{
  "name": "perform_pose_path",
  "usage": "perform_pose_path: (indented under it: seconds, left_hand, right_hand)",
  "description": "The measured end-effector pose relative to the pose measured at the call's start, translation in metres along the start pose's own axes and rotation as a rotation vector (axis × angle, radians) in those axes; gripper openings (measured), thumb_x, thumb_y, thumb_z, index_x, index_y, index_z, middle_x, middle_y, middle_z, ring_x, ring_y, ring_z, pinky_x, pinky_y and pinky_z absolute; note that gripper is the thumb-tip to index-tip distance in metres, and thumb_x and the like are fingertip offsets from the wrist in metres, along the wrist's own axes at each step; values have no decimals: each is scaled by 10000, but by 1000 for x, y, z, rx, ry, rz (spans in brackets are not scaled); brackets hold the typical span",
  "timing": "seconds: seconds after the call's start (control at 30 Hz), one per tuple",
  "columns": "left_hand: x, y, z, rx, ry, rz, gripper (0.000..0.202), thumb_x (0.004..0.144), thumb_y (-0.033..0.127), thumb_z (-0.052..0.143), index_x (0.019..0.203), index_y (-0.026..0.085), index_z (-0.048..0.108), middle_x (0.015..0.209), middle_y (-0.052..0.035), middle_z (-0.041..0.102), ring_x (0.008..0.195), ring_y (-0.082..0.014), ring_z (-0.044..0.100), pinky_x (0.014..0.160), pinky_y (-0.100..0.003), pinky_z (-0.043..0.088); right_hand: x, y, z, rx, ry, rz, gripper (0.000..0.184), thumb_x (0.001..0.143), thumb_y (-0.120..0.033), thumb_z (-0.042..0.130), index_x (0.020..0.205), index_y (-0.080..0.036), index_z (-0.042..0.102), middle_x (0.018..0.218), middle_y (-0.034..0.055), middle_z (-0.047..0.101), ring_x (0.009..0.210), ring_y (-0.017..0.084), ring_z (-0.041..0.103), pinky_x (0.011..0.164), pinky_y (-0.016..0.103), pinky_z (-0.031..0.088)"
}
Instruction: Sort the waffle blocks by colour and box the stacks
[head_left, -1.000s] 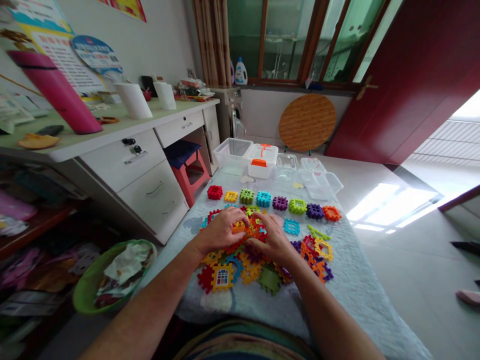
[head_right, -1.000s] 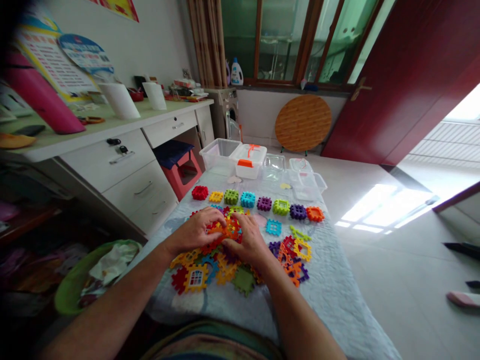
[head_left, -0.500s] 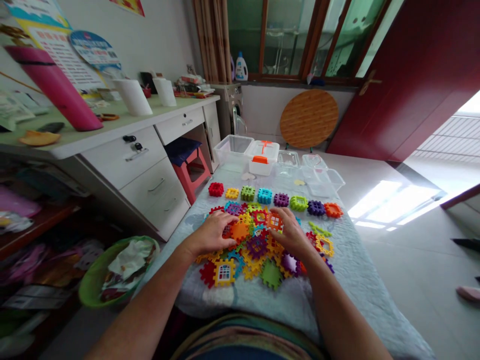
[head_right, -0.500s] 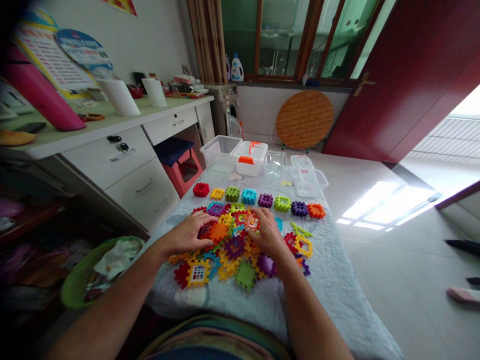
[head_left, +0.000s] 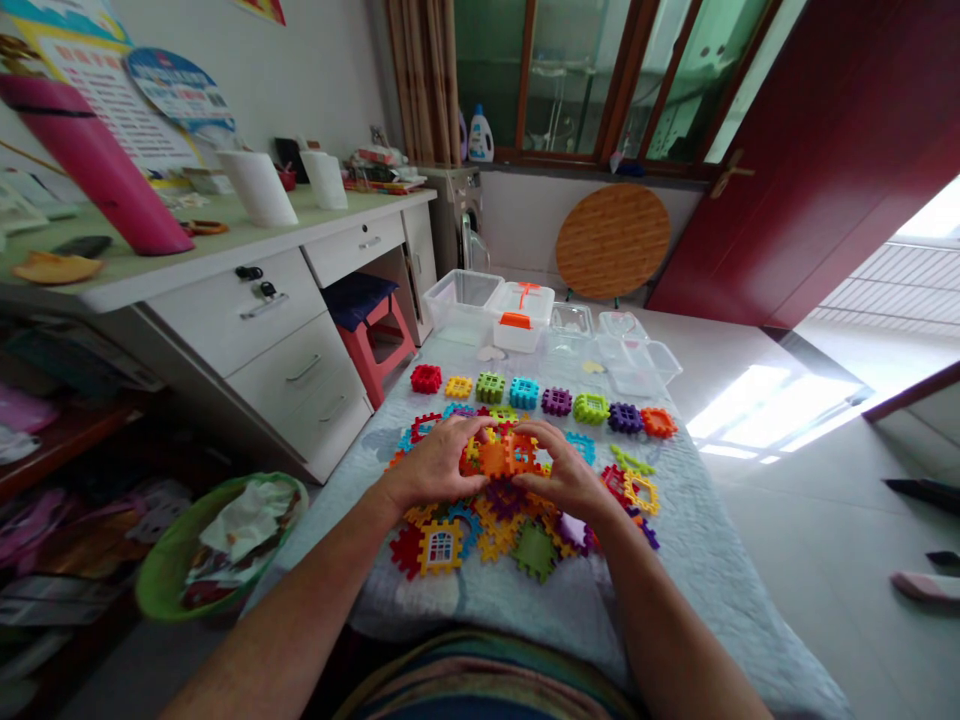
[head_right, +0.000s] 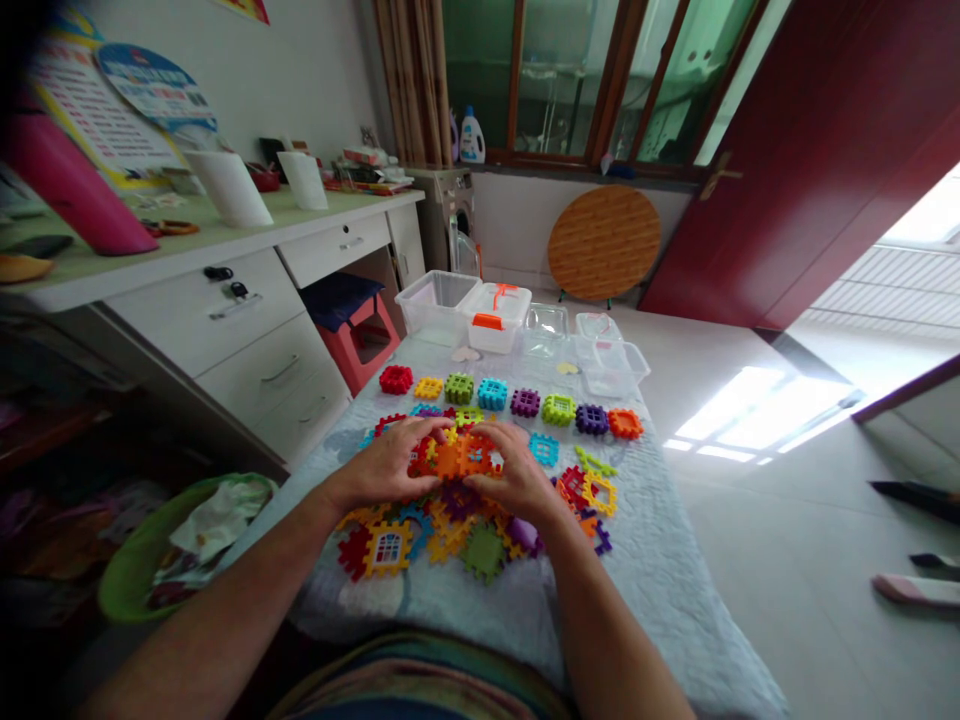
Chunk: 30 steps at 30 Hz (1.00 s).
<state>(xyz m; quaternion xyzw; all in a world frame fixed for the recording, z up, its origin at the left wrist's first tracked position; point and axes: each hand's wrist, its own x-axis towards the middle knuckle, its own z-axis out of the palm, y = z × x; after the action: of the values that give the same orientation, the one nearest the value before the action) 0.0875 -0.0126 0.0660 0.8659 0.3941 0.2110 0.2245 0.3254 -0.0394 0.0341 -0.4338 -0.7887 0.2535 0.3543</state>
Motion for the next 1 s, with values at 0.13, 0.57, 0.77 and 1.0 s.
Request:
perform_pose_path:
  seconds: [0.13, 0.57, 0.77, 1.0]
  left_hand:
    - [3, 4, 4, -27, 1, 41, 723, 658, 232, 741, 1327, 250, 466, 1113, -46, 609, 1066, -235, 565, 980, -393, 444]
    - [-7, -3, 1, 1, 109, -23, 577, 753, 268, 720, 1285, 199, 508, 1275, -89, 586, 1199, -255, 511, 1056, -415, 387]
    - [-33, -13, -18, 139, -51, -130, 360, 759, 353, 709, 1076, 192, 651, 1108, -92, 650, 1065, -273, 565, 975, -434, 422]
    - [-35, -13, -8, 196, -115, -157, 550, 635, 397, 774, 1126, 186, 648, 1094, -106, 661, 1035, -300, 573, 927, -421, 442]
  right_hand:
    - [0, -2, 6, -8, -52, -38, 601, 765, -313, 729, 1322, -247, 513, 1334, 105, 568, 1252, 267, 504, 1056, 480, 384]
    - [1, -2, 5, -102, 18, 48, 497, 729, -237, 692, 1206, -201, 556, 1174, 98, 572, 1131, 255, 525, 990, 443, 424]
    - [-1, 5, 3, -142, 42, 117, 444, 687, -238, 694, 1112, -221, 565, 1105, 69, 556, 1060, 248, 523, 960, 437, 433]
    - [-1, 7, 7, -139, 56, 133, 407, 694, -285, 701, 1073, -224, 565, 1053, 52, 568, 1017, 241, 537, 929, 419, 442]
